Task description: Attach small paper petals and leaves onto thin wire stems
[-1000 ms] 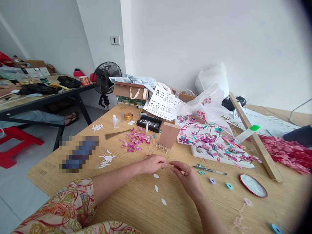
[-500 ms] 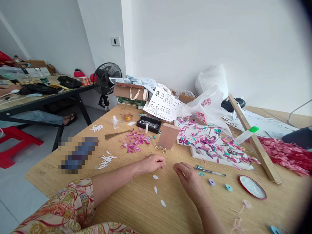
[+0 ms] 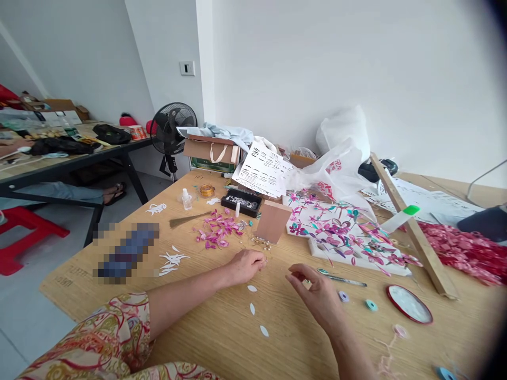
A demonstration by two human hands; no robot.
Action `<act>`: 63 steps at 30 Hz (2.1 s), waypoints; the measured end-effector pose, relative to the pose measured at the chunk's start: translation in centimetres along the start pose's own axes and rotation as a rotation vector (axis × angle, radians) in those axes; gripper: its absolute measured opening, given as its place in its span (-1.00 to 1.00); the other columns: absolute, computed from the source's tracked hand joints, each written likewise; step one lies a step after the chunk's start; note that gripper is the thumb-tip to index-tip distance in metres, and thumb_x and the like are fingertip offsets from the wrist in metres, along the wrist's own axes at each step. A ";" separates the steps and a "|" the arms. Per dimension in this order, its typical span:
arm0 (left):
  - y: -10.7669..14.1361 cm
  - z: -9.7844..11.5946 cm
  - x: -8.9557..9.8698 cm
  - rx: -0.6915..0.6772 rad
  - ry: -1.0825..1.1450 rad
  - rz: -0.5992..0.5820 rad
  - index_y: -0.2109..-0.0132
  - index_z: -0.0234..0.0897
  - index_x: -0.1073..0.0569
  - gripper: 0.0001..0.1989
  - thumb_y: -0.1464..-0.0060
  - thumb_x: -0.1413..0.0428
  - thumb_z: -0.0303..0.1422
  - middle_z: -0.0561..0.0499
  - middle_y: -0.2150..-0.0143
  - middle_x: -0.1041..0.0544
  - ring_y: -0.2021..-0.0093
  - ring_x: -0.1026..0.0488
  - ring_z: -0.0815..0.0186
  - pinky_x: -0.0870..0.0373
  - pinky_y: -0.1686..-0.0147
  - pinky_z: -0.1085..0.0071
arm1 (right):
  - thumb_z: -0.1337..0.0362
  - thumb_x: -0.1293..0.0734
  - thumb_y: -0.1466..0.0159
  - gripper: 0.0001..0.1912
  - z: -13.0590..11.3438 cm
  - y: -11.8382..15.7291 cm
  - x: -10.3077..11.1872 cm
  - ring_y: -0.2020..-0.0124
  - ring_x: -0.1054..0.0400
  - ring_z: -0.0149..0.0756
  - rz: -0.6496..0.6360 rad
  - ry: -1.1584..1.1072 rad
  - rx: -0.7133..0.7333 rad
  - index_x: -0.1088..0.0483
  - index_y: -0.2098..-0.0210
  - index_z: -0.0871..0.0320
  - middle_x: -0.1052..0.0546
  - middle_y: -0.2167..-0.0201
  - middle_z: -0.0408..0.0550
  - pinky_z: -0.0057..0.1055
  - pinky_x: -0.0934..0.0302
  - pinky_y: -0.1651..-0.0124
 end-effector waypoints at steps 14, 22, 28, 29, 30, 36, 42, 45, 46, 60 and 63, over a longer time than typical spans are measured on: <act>1.3 1.1 -0.3 -0.085 -0.341 -0.044 0.41 -0.29 -0.37 -0.83 -0.07 0.06 -0.38 0.01 0.38 -0.45 0.34 -0.35 0.32 -0.20 0.34 0.46 | 0.40 -0.18 -0.09 -0.79 -0.3 0.2 -5.2 0.50 -0.33 -0.35 -0.299 0.156 -0.128 -0.42 0.52 0.12 -0.51 0.55 -0.12 -0.52 0.02 0.48; 1.6 0.8 1.9 -0.101 -0.426 -0.027 0.29 -0.26 -0.37 -0.84 -0.11 0.09 -0.36 0.01 0.31 -0.46 0.30 -0.38 0.31 -0.23 0.32 0.45 | 0.38 -0.17 -0.12 -0.79 -0.6 0.3 -5.2 0.44 -0.36 -0.29 -0.320 0.230 -0.149 -0.43 0.49 0.12 -0.54 0.50 -0.06 -0.49 0.04 0.47; 3.1 1.3 0.2 -0.224 -0.509 -0.129 0.35 -0.27 -0.39 -0.92 -0.04 -0.02 -0.40 0.01 0.34 -0.47 0.26 -0.38 0.30 -0.24 0.28 0.45 | 0.37 -0.18 -0.13 -0.81 -1.4 0.5 -5.1 0.43 -0.36 -0.28 -0.300 0.250 -0.099 -0.41 0.49 0.12 -0.51 0.49 -0.08 -0.48 0.06 0.48; 3.4 1.4 -0.2 -0.248 -0.529 -0.150 0.36 -0.28 -0.40 -0.93 -0.02 -0.04 -0.40 0.00 0.34 -0.47 0.26 -0.39 0.28 -0.24 0.25 0.43 | 0.36 -0.18 -0.13 -0.82 -1.5 0.5 -5.0 0.44 -0.35 -0.30 -0.294 0.248 -0.088 -0.40 0.49 0.12 -0.50 0.48 -0.09 -0.48 0.05 0.47; 3.6 1.5 -0.5 -0.265 -0.542 -0.169 0.37 -0.28 -0.40 -0.94 0.00 -0.06 -0.39 -0.01 0.35 -0.47 0.26 -0.39 0.27 -0.24 0.23 0.41 | 0.36 -0.18 -0.14 -0.82 -1.6 0.5 -4.8 0.44 -0.34 -0.31 -0.287 0.244 -0.080 -0.40 0.49 0.12 -0.49 0.47 -0.09 -0.48 0.04 0.47; 4.0 1.5 -1.3 -0.263 -0.552 -0.250 0.35 -0.28 -0.39 -0.89 0.07 -0.14 -0.36 -0.02 0.33 -0.47 0.27 -0.40 0.24 -0.24 0.21 0.38 | 0.30 -0.14 -0.19 -0.81 -1.6 0.1 -3.6 0.44 -0.33 -0.32 -0.235 0.200 -0.048 -0.37 0.43 0.13 -0.45 0.42 -0.07 -0.45 -0.05 0.42; 3.8 1.4 -1.0 -0.237 -0.519 -0.254 0.34 -0.28 -0.38 -0.92 0.04 -0.10 -0.38 -0.01 0.33 -0.45 0.26 -0.39 0.25 -0.24 0.29 0.43 | 0.41 -0.17 -0.14 -0.83 -3.6 0.4 -5.7 0.40 -0.35 -0.37 -0.288 0.118 0.047 -0.39 0.39 0.14 -0.45 0.40 -0.10 -0.51 -0.13 0.35; 3.6 1.1 0.9 -0.185 -0.477 -0.176 0.29 -0.28 -0.36 -0.91 0.02 -0.06 -0.43 0.00 0.29 -0.45 0.24 -0.37 0.28 -0.22 0.30 0.46 | 0.43 -0.18 -0.14 -0.81 -4.8 0.5 -6.9 0.36 -0.35 -0.35 -0.290 0.117 0.057 -0.40 0.33 0.16 -0.45 0.35 -0.07 -0.50 -0.15 0.32; 3.6 1.0 1.7 -0.167 -0.468 -0.144 0.28 -0.28 -0.35 -0.91 0.02 -0.05 -0.45 0.01 0.29 -0.45 0.25 -0.36 0.29 -0.21 0.31 0.47 | 0.42 -0.18 -0.15 -0.81 -5.2 0.5 -7.3 0.34 -0.35 -0.34 -0.289 0.122 0.061 -0.40 0.33 0.16 -0.45 0.35 -0.06 -0.49 -0.14 0.31; 3.4 1.9 3.6 -0.126 -0.272 -0.040 0.35 -0.28 -0.37 -0.90 -0.02 0.03 -0.46 0.07 0.37 -0.43 0.36 -0.32 0.39 -0.16 0.37 0.51 | 0.51 -0.21 -0.07 -0.84 -5.7 0.4 -8.2 0.34 -0.30 -0.27 -0.164 -0.023 0.002 -0.30 0.53 0.13 -0.43 0.42 -0.05 -0.43 -0.10 0.29; 3.2 1.8 4.4 -0.108 -0.145 0.009 0.37 -0.29 -0.39 -0.88 -0.02 0.04 -0.45 0.10 0.42 -0.41 0.41 -0.28 0.43 -0.14 0.41 0.53 | 0.48 -0.19 -0.08 -0.84 -5.6 0.3 -6.6 0.42 -0.28 -0.34 -0.075 -0.183 -0.016 -0.27 0.55 0.12 -0.40 0.49 -0.12 -0.46 -0.10 0.34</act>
Point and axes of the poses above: each hand's wrist, its own y-axis away from the middle knuckle, its own x-axis out of the back of the hand, z = x × y, the point moved 9 cm from there along -y, towards the middle knuckle
